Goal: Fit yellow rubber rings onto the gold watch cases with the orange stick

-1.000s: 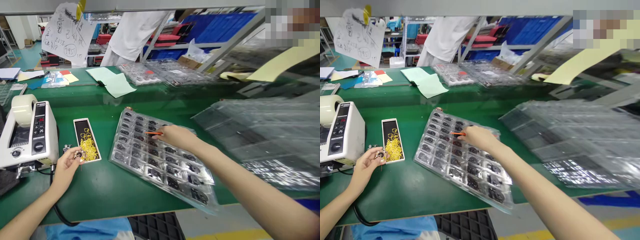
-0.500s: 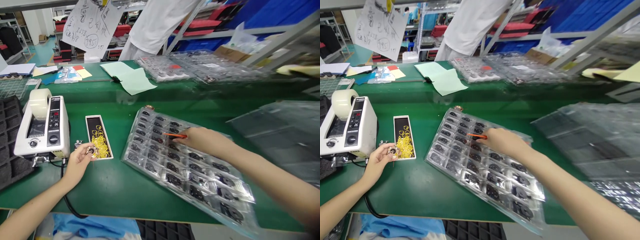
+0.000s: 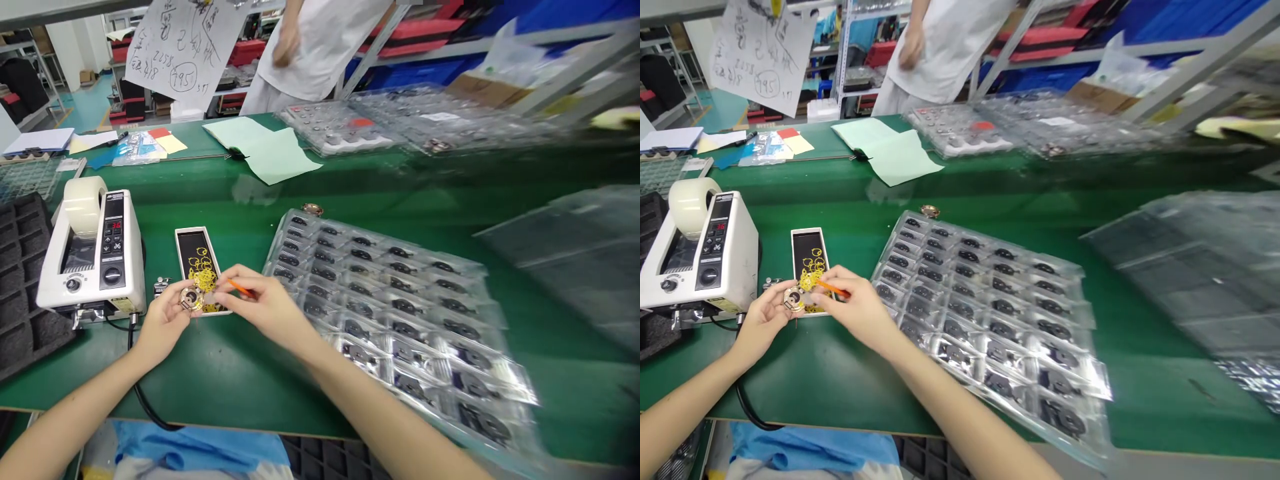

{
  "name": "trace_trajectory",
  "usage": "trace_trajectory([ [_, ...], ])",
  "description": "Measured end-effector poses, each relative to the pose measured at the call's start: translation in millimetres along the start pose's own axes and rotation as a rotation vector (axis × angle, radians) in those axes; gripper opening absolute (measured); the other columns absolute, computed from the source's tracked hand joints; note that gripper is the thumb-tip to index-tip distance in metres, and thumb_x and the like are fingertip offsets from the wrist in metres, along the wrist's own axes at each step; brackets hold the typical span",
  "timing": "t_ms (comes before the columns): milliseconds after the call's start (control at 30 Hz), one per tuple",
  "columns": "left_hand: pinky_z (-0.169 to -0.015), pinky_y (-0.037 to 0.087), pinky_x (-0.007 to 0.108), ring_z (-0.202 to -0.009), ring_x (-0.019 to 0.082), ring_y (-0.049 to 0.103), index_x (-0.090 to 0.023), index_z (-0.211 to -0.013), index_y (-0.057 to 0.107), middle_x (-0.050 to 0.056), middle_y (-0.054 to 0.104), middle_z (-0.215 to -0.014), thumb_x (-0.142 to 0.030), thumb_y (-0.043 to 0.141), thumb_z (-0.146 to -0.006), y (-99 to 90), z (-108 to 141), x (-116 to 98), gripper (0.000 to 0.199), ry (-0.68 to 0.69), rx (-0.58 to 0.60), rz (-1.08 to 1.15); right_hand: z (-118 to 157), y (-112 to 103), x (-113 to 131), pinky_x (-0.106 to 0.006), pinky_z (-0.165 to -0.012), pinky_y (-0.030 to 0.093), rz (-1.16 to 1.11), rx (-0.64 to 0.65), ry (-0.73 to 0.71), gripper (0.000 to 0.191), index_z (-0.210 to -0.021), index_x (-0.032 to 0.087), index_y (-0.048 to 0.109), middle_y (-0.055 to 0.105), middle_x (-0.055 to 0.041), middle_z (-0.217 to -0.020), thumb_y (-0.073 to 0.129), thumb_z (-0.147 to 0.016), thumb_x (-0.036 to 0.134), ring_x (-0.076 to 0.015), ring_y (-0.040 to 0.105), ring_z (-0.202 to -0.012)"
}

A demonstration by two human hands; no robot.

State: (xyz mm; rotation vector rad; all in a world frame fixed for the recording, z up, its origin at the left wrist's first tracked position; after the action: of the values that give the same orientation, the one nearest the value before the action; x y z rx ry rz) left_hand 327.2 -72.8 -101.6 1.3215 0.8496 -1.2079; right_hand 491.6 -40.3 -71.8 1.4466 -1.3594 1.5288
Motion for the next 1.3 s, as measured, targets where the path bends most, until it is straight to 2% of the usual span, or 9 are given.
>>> trace_trajectory([
  [100,-0.089,0.056,0.035,-0.103,0.023,0.067,-0.017,-0.114,0.057,0.011,0.067,-0.12,-0.014,0.066,-0.074,-0.2,-0.3,-0.7,0.041,0.038,0.008,-0.007,-7.6,23.7,-13.2,-0.035,-0.072,0.05,-0.194,-0.011,0.11,0.027,-0.061,0.019,0.067,0.056,-0.0034,-0.081,0.075,-0.068,0.044,-0.0176,0.057,-0.076],
  [267,-0.093,0.054,0.036,-0.107,0.024,0.066,-0.017,-0.118,0.057,0.011,0.068,-0.119,-0.014,0.065,-0.076,2.2,0.2,-0.7,0.043,0.053,0.047,-0.012,-8.9,30.1,-22.5,-0.036,-0.073,0.052,-0.308,-0.028,0.167,0.025,-0.06,0.02,0.068,0.055,-0.0029,-0.082,0.079,-0.064,0.042,-0.0174,0.056,-0.076],
  [500,-0.097,0.053,0.037,-0.105,0.023,0.068,-0.015,-0.122,0.058,0.011,0.069,-0.116,-0.011,0.06,-0.077,5.6,1.2,1.0,0.045,0.033,0.06,-0.066,-2.7,31.0,-20.3,-0.029,-0.057,0.048,-0.167,-0.115,0.102,0.016,-0.061,0.019,0.065,0.056,-0.0026,-0.079,0.068,-0.071,0.031,-0.0141,0.053,-0.065],
  [667,-0.095,0.054,0.036,-0.103,0.022,0.069,-0.016,-0.119,0.058,0.01,0.07,-0.115,-0.012,0.061,-0.077,6.2,2.0,-1.0,0.042,0.038,0.04,-0.037,1.5,34.4,-17.8,-0.029,-0.062,0.047,-0.067,-0.207,0.021,0.013,-0.062,0.019,0.063,0.059,-0.0035,-0.079,0.063,-0.074,0.024,-0.0163,0.057,-0.072],
  [833,-0.092,0.056,0.035,-0.104,0.022,0.068,-0.017,-0.112,0.059,0.009,0.072,-0.111,-0.017,0.064,-0.079,6.0,1.1,-0.1,0.034,0.066,0.018,-0.006,5.6,37.6,-15.2,-0.029,-0.062,0.045,0.058,-0.242,-0.027,0.012,-0.065,0.02,0.061,0.059,-0.003,-0.08,0.061,-0.078,0.021,-0.016,0.057,-0.071],
  [1033,-0.077,0.059,0.031,-0.081,0.018,0.071,-0.016,-0.098,0.061,0.006,0.074,-0.088,-0.028,0.068,-0.079,3.6,-0.6,0.9,0.023,0.083,-0.105,-0.045,11.3,40.1,-11.2,-0.029,-0.065,0.044,0.231,-0.318,-0.125,0.011,-0.074,0.021,0.053,0.059,-0.0027,-0.083,0.06,-0.082,0.022,-0.0172,0.058,-0.075],
  [1133,-0.075,0.059,0.03,-0.08,0.017,0.07,-0.017,-0.097,0.06,0.005,0.073,-0.087,-0.033,0.068,-0.08,3.8,1.2,0.2,0.025,0.083,-0.137,-0.06,8.8,38.8,-11.7,-0.028,-0.061,0.043,0.245,-0.257,-0.117,0.009,-0.079,0.022,0.053,0.056,-0.002,-0.083,0.062,-0.082,0.024,-0.0166,0.056,-0.072],
  [1233,-0.075,0.058,0.03,-0.079,0.017,0.07,-0.018,-0.099,0.057,0.004,0.072,-0.087,-0.034,0.065,-0.082,3.2,2.8,1.0,0.025,0.078,-0.125,-0.103,5.0,38.6,-10.3,-0.026,-0.06,0.043,0.183,-0.131,-0.137,0.016,-0.072,0.021,0.049,0.054,-0.0014,-0.079,0.057,-0.086,0.023,-0.015,0.054,-0.069],
  [1300,-0.075,0.057,0.031,-0.077,0.017,0.069,-0.019,-0.099,0.056,0.003,0.07,-0.085,-0.033,0.063,-0.083,2.1,2.5,1.4,0.023,0.064,-0.086,-0.18,3.8,37.0,-7.7,-0.026,-0.059,0.043,0.191,-0.106,-0.162,0.023,-0.067,0.022,0.043,0.053,-0.0008,-0.075,0.054,-0.087,0.022,-0.0144,0.053,-0.068],
])
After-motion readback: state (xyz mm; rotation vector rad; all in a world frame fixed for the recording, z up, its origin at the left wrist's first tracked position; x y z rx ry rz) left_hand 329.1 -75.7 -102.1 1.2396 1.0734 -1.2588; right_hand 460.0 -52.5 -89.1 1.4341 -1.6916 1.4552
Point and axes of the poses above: each hand's wrist, its own z-axis away from the middle knuckle, its own y-axis out of the palm, x = y × z, the point moved 4 cm from there along -z, towards the middle knuckle
